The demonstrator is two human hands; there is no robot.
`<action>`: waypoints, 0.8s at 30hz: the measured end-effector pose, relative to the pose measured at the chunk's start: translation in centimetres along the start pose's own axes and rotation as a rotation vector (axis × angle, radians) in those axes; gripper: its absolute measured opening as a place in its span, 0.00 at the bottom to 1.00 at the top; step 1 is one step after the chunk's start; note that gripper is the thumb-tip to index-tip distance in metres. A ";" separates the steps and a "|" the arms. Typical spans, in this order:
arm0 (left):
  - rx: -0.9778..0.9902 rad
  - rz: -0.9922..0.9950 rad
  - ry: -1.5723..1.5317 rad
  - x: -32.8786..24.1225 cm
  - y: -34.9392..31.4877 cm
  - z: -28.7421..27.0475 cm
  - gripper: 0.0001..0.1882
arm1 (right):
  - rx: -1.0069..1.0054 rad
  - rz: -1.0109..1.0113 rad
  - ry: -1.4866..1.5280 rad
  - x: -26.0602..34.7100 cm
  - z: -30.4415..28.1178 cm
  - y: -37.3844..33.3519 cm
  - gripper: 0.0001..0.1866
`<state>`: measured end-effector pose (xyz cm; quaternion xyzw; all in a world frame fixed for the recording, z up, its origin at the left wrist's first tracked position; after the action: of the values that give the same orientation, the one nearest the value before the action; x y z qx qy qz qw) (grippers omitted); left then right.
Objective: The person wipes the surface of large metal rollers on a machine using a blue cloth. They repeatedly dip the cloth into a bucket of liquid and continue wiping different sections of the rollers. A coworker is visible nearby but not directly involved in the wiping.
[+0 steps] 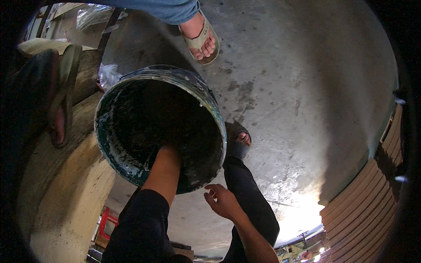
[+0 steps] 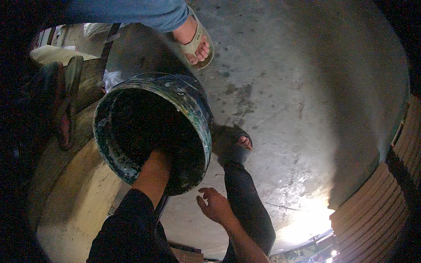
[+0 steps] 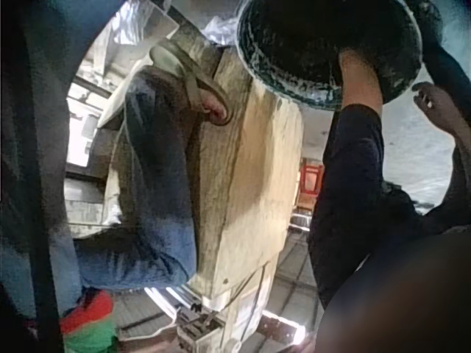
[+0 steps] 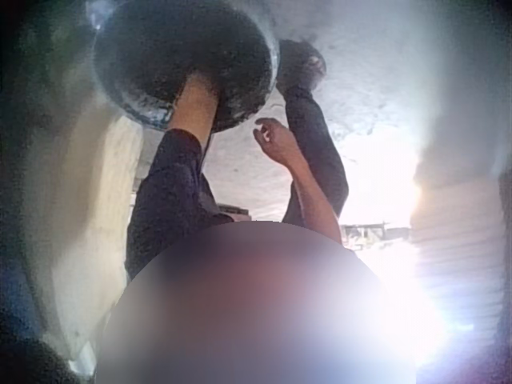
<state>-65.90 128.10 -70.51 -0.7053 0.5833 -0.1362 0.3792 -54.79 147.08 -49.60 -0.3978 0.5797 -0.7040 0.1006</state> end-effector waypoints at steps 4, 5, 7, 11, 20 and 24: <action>0.014 0.012 0.015 -0.5 0.5 0.3 0.30 | 0.000 -0.062 0.049 1.2 0.3 0.2 0.19; 0.018 0.014 0.018 -0.5 0.7 0.3 0.30 | 0.000 -0.064 0.052 1.3 0.3 0.3 0.19; 0.026 0.020 0.012 -0.7 1.1 0.3 0.30 | -0.002 -0.061 0.047 1.2 0.3 0.4 0.19; 0.026 0.048 0.005 -0.6 2.2 0.0 0.31 | -0.047 -0.094 0.057 1.1 0.6 0.6 0.18; 0.109 0.131 -0.461 -2.8 -0.3 -8.3 0.32 | -0.303 -0.187 0.197 2.6 -1.3 -1.3 0.14; 0.245 -0.131 -0.589 -1.5 -6.4 -15.2 0.18 | -0.275 -0.388 0.436 9.1 -2.4 -3.2 0.10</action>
<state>-71.32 123.97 -55.42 -0.6996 0.3812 -0.0195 0.6041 -61.41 144.33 -42.78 -0.3504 0.5906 -0.6939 -0.2168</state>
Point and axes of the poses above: each hand's wrist, its own y-axis towards the middle knuckle, its own z-axis out of the palm, x = y × z, the point moved 7 cm from there along y, towards the middle knuckle, and after that the axes turned 2 degrees about -y, right-handed, at the moved point
